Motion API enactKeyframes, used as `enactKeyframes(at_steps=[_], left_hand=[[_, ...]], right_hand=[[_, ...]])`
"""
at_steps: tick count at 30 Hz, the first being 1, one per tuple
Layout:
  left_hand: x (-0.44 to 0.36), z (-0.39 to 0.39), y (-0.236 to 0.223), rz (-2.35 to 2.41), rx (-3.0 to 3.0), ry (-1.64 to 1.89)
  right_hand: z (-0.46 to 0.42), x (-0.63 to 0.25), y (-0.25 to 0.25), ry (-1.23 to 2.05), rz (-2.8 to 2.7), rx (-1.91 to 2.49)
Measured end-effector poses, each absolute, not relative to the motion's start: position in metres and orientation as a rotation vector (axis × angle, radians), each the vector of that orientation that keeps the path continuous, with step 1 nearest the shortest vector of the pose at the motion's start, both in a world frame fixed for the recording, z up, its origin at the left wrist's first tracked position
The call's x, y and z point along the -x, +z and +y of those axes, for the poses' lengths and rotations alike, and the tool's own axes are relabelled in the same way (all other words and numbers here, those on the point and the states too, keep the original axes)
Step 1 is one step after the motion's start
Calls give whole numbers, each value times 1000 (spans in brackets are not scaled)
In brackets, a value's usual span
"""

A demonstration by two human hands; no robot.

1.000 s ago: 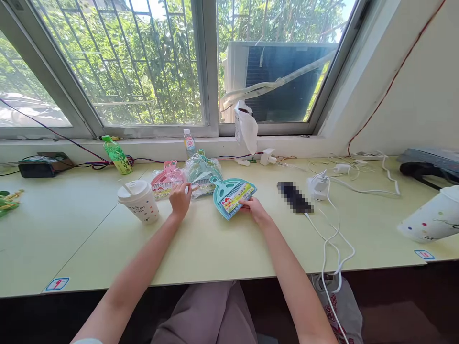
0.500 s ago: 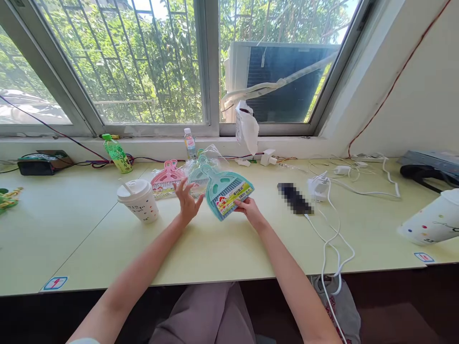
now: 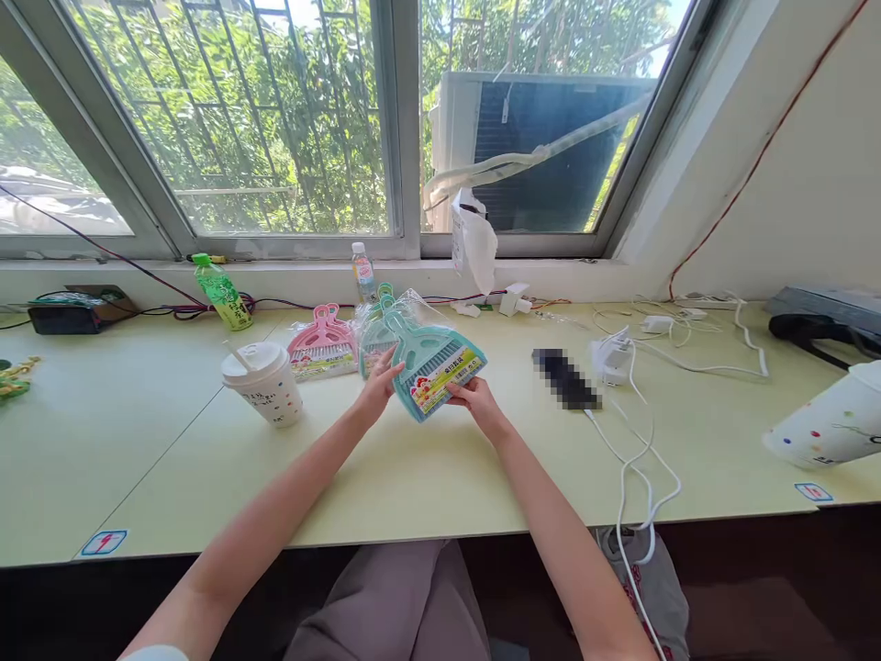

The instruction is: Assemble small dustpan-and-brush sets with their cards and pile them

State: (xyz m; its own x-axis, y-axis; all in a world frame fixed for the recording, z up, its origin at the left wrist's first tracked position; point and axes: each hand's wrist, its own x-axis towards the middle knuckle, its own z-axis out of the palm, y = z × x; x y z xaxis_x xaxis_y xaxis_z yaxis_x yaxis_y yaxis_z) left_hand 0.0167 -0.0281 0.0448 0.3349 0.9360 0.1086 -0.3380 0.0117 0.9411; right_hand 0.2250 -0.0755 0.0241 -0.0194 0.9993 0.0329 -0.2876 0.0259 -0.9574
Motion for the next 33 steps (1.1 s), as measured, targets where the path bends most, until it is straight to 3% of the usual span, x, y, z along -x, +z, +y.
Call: enactKeyframes(at_steps=[13, 21, 33], left_hand=[[-29, -36, 31, 598, -961, 889], [-33, -42, 39, 556, -980, 1005], [-28, -39, 36, 600, -964, 814]], right_hand=[[-76, -220, 22, 1250, -972, 974], [-74, -219, 23, 1264, -995, 963], [-77, -226, 28, 1310, -1003, 936]])
